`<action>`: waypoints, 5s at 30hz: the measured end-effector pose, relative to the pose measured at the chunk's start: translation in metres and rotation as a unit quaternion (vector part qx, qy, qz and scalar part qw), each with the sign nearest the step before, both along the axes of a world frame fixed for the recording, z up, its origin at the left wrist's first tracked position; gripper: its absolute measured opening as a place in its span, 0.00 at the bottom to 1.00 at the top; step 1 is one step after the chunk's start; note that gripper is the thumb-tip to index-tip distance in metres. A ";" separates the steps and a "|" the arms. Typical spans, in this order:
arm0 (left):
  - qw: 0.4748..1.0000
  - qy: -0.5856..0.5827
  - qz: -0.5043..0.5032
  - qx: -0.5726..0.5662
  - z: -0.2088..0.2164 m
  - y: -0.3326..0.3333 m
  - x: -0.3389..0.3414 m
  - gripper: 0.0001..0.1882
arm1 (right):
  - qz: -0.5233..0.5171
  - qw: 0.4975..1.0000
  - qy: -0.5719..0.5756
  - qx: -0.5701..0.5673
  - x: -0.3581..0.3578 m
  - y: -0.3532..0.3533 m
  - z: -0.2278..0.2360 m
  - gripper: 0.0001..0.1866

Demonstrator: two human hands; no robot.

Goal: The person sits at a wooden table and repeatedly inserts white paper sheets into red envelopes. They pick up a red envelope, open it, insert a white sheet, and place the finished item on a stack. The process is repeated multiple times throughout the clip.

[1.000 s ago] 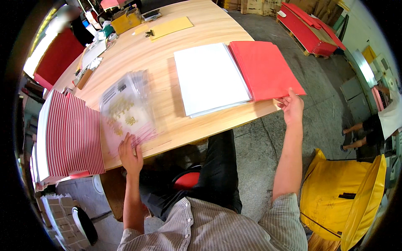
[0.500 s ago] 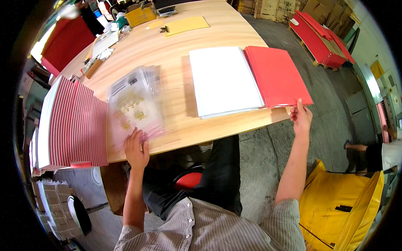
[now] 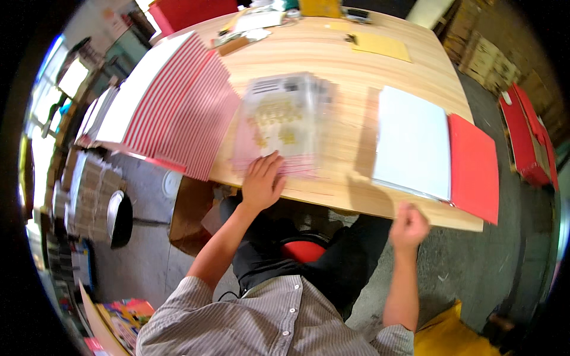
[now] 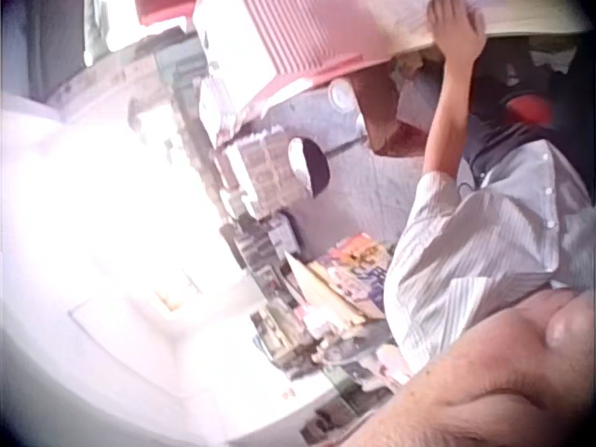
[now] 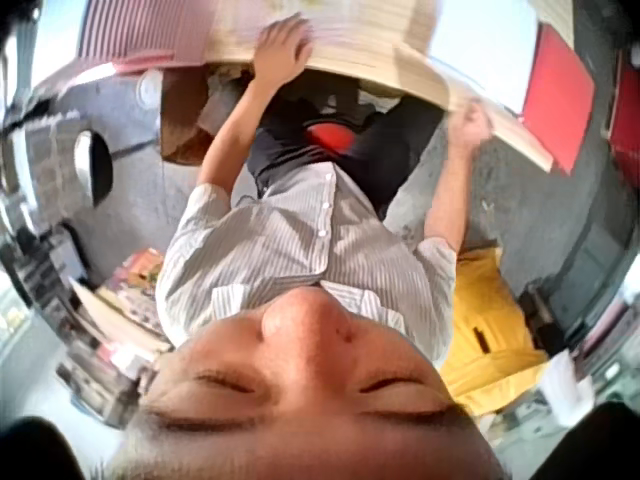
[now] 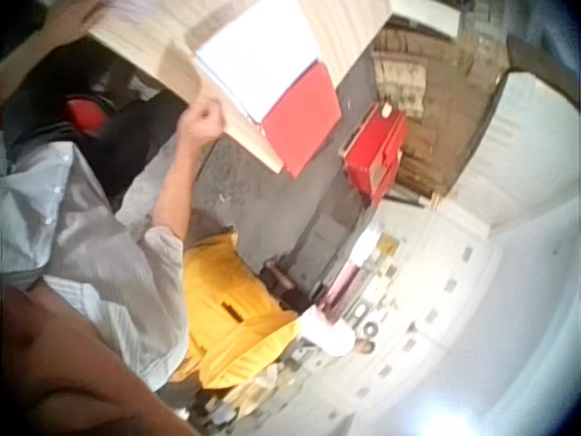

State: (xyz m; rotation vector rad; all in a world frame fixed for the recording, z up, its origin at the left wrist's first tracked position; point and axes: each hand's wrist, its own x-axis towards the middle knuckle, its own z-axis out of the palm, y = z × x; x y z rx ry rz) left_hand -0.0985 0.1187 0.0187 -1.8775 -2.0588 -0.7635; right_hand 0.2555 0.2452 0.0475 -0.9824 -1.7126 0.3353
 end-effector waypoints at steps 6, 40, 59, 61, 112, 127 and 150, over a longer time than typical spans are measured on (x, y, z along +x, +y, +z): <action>1.000 -0.013 -0.015 0.004 -0.002 -0.002 -0.002 0.22 | 0.290 0.957 -0.031 0.012 -0.129 -0.016 -0.008 0.04; 0.989 -0.143 -0.046 -0.012 -0.006 0.019 -0.013 0.11 | 0.177 0.959 0.007 -0.220 -0.188 0.000 -0.019 0.10; 0.986 0.021 -0.164 -0.016 0.014 -0.026 0.015 0.12 | 0.233 0.840 0.192 -0.452 -0.110 -0.039 -0.016 0.04; 0.986 0.028 -0.162 0.004 0.015 -0.029 0.021 0.11 | 0.239 0.839 0.203 -0.445 -0.107 -0.039 -0.024 0.05; 0.610 -0.790 0.063 0.004 -0.001 -0.078 0.019 0.14 | 0.197 0.840 0.118 -0.491 -0.096 -0.035 -0.001 0.12; 0.688 -0.707 0.142 0.075 0.022 -0.039 -0.056 0.09 | 0.227 0.914 -0.013 -0.336 -0.171 0.017 -0.001 0.07; 1.000 -0.009 -0.012 -0.007 0.047 -0.031 -0.086 0.20 | 0.217 0.867 0.057 -0.445 -0.102 -0.026 -0.006 0.07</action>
